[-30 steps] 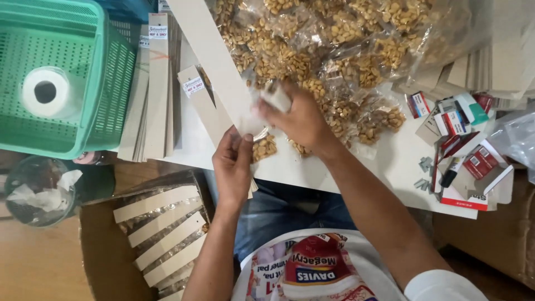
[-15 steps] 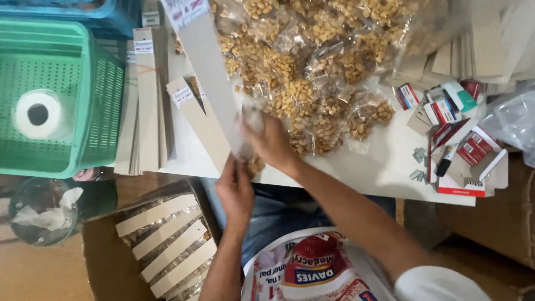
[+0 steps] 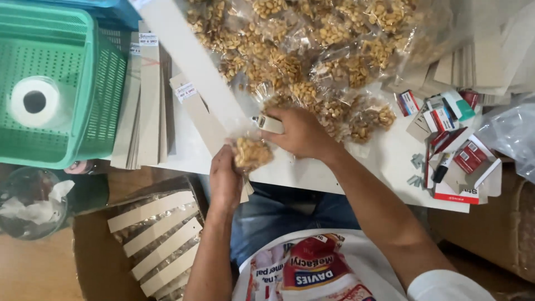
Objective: Stapling small plastic bags of nuts onto cardboard display strips for retail packaging.
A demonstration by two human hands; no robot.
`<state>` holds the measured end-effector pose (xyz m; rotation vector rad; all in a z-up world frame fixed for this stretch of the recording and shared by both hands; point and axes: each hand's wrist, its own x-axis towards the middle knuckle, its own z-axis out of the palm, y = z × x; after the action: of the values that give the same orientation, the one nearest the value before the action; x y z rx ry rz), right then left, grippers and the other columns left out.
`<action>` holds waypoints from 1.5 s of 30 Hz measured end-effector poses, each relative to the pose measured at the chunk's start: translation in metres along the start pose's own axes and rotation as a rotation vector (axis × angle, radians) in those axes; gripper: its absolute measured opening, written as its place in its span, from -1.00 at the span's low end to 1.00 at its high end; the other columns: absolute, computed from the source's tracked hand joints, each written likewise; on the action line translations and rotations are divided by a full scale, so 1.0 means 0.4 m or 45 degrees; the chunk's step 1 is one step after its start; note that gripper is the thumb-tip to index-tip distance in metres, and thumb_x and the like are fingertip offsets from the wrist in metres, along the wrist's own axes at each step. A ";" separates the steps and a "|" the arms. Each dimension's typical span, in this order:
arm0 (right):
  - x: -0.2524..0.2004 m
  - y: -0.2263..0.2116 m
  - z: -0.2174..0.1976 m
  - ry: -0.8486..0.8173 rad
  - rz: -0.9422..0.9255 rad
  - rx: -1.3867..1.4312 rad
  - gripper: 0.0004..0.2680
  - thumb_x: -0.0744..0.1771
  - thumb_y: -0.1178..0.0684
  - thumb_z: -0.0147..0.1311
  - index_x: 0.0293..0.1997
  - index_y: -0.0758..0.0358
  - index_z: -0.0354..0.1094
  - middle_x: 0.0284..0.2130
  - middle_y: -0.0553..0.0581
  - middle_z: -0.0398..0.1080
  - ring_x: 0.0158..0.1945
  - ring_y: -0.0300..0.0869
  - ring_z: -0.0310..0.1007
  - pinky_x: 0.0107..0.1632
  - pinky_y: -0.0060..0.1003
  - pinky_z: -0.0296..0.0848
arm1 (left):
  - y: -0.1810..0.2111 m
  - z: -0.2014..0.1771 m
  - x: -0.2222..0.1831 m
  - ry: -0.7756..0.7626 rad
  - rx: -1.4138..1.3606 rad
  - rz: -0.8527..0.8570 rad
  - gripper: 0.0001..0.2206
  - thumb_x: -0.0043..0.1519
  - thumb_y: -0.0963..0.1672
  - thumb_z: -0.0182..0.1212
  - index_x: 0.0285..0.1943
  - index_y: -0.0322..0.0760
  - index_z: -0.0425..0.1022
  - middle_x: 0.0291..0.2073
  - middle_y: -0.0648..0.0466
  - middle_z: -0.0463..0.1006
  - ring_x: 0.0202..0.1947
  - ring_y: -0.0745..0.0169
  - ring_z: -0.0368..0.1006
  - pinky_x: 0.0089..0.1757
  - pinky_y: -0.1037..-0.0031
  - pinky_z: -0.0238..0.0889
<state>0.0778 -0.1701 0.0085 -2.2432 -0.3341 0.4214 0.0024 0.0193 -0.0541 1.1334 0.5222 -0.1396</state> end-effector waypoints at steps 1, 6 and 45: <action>0.002 0.003 0.006 -0.004 0.000 0.003 -0.73 0.33 -0.18 0.22 -0.16 0.25 0.47 -0.41 0.24 0.54 -0.26 0.16 0.59 -0.14 0.03 0.47 | 0.033 0.027 -0.027 0.005 0.001 -0.002 -0.70 0.42 -0.07 -0.06 -0.06 -0.44 0.50 -0.34 -0.07 0.50 -0.31 0.22 0.46 -0.13 0.27 0.45; 0.006 -0.020 0.013 0.055 0.138 0.043 -0.74 0.28 -0.20 0.23 -0.14 0.13 0.48 -0.33 0.20 0.57 -0.15 0.12 0.60 -0.09 -0.02 0.49 | 0.041 0.043 -0.027 -0.130 0.255 0.206 -0.76 0.38 -0.06 0.13 -0.18 -0.31 0.60 -0.46 0.07 0.59 -0.43 0.42 0.51 -0.30 0.55 0.46; -0.051 0.019 -0.014 0.274 -0.033 0.208 -0.77 0.26 -0.11 0.37 -0.32 0.19 0.42 -0.60 0.15 0.46 -0.48 -0.15 0.47 -0.37 -0.21 0.38 | 0.015 0.101 -0.029 -0.177 0.215 0.061 -0.71 0.39 -0.02 0.11 -0.16 -0.31 0.59 -0.37 0.10 0.55 -0.33 0.41 0.46 -0.24 0.47 0.46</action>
<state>0.0622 -0.1866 0.0100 -2.0984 -0.2077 0.1837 0.0076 -0.0161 -0.0309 1.2897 0.3640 -0.2228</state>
